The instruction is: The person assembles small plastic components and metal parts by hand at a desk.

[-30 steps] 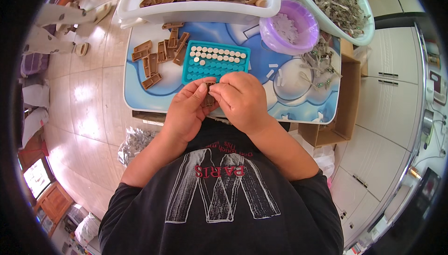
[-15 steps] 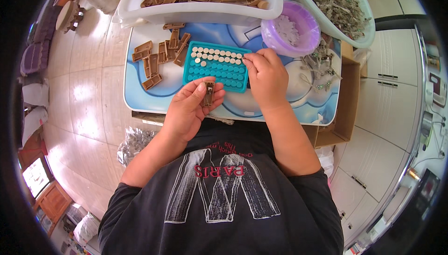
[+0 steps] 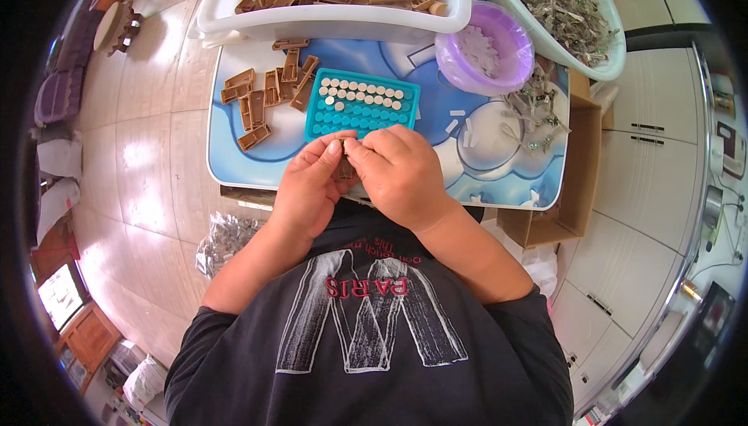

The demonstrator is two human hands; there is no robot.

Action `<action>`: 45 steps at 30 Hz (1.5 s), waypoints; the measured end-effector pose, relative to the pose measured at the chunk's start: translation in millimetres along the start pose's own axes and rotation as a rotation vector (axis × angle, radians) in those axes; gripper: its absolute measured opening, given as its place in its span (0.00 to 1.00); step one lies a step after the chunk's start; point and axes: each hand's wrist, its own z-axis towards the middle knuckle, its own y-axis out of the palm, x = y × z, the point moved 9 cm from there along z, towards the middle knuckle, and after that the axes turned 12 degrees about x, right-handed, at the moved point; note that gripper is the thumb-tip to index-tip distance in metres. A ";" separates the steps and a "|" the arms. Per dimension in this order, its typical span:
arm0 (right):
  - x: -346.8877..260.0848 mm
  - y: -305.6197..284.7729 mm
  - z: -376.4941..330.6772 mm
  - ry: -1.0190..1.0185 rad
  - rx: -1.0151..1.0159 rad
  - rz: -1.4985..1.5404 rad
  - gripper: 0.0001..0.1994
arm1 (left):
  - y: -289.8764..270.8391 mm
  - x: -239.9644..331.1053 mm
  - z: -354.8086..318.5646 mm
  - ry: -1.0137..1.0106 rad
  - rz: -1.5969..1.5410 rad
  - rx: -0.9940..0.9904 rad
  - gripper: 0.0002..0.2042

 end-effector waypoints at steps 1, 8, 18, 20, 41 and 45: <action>0.3 -0.6 0.9 -0.002 -0.001 0.002 0.10 | -3.4 0.0 1.3 0.001 -0.007 -0.011 0.12; 55.6 -15.0 5.5 0.156 0.094 -0.172 0.12 | 1.7 3.8 -0.4 0.013 0.028 -0.011 0.13; 37.8 -15.6 6.7 0.136 0.103 -0.073 0.08 | 0.6 4.9 -1.0 0.008 0.000 0.002 0.13; 24.1 -11.4 7.8 0.159 0.089 0.061 0.08 | 0.3 2.6 0.2 0.011 -0.010 -0.014 0.13; -0.1 20.5 14.4 0.075 -0.068 0.169 0.05 | -19.6 21.1 -14.0 0.145 0.093 0.031 0.10; 5.5 38.0 45.7 0.021 -0.062 0.073 0.04 | -35.1 20.8 -13.5 0.134 0.055 0.055 0.10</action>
